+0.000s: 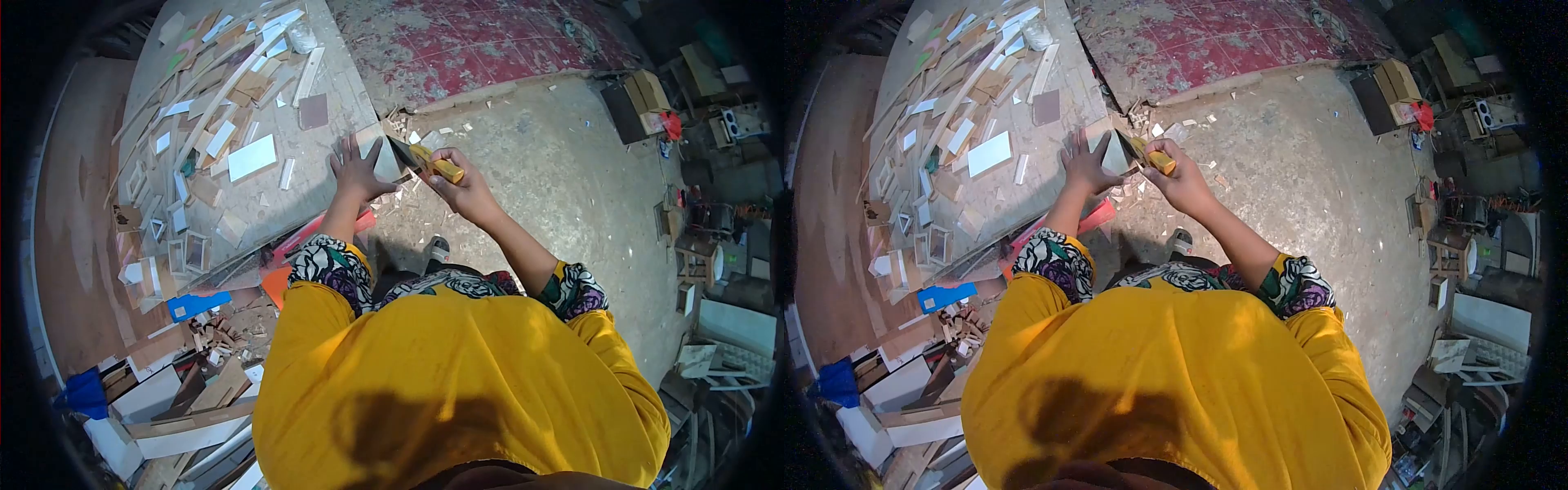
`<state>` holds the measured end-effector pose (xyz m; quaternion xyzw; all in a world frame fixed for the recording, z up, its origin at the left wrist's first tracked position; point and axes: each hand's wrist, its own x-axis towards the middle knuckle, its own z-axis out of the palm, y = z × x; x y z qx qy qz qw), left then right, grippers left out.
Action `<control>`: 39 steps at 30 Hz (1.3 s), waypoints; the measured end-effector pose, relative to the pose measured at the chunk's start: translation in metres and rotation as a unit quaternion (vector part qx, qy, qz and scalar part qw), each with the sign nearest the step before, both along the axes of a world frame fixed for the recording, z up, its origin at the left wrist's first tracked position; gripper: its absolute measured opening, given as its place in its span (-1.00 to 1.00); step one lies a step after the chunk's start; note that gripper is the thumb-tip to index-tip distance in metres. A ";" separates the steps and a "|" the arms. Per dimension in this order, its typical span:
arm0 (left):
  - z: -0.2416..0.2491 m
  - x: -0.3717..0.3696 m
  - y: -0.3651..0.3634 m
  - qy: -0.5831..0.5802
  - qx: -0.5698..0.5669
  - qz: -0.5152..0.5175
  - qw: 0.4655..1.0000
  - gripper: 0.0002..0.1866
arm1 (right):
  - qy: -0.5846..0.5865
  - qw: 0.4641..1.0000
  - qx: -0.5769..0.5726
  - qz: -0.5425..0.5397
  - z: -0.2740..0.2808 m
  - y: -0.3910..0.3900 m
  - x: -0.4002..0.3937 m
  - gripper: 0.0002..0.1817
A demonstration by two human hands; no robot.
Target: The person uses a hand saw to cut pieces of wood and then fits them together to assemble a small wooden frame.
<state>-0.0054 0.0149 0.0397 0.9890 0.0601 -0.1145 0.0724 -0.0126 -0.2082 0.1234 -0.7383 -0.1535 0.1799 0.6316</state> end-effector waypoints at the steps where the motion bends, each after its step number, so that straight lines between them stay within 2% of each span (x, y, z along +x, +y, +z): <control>1: 0.004 -0.001 0.001 0.011 0.002 0.005 1.000 0.18 | -0.005 1.000 0.007 0.004 0.001 0.000 0.000 -0.74; 6: 0.011 0.001 0.002 0.020 0.007 -0.001 1.000 0.21 | -0.023 0.999 0.026 0.011 -0.001 -0.001 0.001 -0.75; 8: 0.012 0.000 0.006 0.022 0.006 -0.006 1.000 0.22 | 0.044 0.999 0.008 -0.002 0.006 -0.001 -0.001 -0.71; 11: 0.011 0.003 0.010 0.027 0.005 -0.014 1.000 0.22 | 0.030 0.999 -0.014 0.005 0.003 -0.001 -0.001 -0.71; 17: 0.006 0.016 0.016 0.066 -0.021 0.010 0.998 0.09 | 0.033 0.999 0.022 0.021 -0.002 -0.006 0.006 -0.72; 22: -0.007 0.025 0.035 0.071 -0.047 -0.007 0.996 -0.01 | 0.029 0.998 0.051 0.033 -0.008 -0.007 0.010 -0.73; 26: -0.014 0.026 0.041 0.035 -0.066 0.000 0.997 0.01 | 0.068 0.995 0.066 0.038 -0.010 -0.010 0.013 -0.74; 29: -0.010 0.019 0.036 0.037 -0.058 0.009 0.998 0.10 | 0.048 0.993 0.101 0.027 -0.021 -0.013 0.010 -0.74; 32: 0.015 0.012 0.025 0.027 0.005 0.140 0.990 0.29 | 0.038 0.994 0.101 0.010 -0.021 -0.020 0.006 -0.75; 33: 0.017 0.008 0.024 0.026 0.005 0.138 0.990 0.29 | 0.037 0.994 0.101 0.008 -0.022 -0.023 0.002 -0.75; 35: 0.020 0.001 0.022 0.012 0.005 0.229 0.973 0.31 | 0.048 0.993 0.111 -0.005 -0.025 -0.027 -0.006 -0.74; 36: 0.014 -0.002 0.023 0.012 0.003 0.228 0.974 0.31 | 0.005 0.995 0.100 -0.011 -0.027 -0.027 -0.012 -0.73; 39: -0.006 -0.009 0.024 -0.017 -0.050 0.259 0.965 0.28 | 0.048 0.995 0.087 -0.019 -0.024 -0.031 -0.025 -0.71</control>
